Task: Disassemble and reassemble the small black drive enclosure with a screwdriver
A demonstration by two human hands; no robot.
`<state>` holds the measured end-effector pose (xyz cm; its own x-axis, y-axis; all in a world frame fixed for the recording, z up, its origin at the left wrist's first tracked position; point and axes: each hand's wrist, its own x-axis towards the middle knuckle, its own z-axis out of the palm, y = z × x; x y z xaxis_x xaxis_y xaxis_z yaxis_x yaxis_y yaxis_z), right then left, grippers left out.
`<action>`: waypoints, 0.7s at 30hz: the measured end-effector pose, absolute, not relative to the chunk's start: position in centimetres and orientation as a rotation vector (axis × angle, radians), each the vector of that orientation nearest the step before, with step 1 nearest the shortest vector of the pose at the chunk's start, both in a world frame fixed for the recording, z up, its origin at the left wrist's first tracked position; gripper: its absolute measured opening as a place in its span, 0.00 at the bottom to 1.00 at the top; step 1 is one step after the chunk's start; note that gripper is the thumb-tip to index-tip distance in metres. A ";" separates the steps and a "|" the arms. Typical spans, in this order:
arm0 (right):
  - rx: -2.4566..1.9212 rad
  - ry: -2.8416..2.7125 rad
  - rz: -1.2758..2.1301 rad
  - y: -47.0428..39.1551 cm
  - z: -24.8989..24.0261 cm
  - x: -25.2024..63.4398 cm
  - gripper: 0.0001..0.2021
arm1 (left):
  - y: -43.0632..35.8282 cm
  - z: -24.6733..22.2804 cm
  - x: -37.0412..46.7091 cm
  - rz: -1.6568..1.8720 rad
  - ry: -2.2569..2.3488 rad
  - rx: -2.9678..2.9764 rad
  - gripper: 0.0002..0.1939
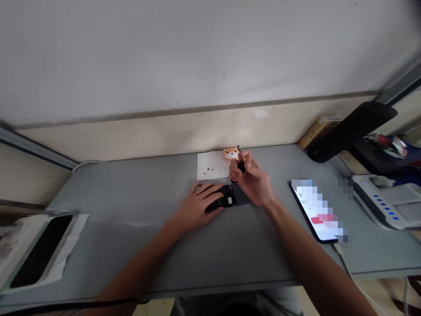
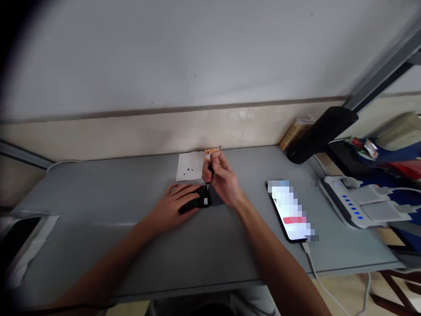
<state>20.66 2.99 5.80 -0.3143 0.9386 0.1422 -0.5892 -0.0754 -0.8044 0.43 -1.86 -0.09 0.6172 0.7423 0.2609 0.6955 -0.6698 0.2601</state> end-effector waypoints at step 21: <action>-0.403 -0.911 1.719 2.4 5.6 20.1 0.21 | -1.8 0.1 0.4 0.508 1.225 2.655 0.14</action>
<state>20.13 2.44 5.59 -0.3466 0.9219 0.1731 -0.6608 -0.1090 -0.7426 0.42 -1.77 0.06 0.6036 0.7625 0.2330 0.7034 -0.6469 0.2945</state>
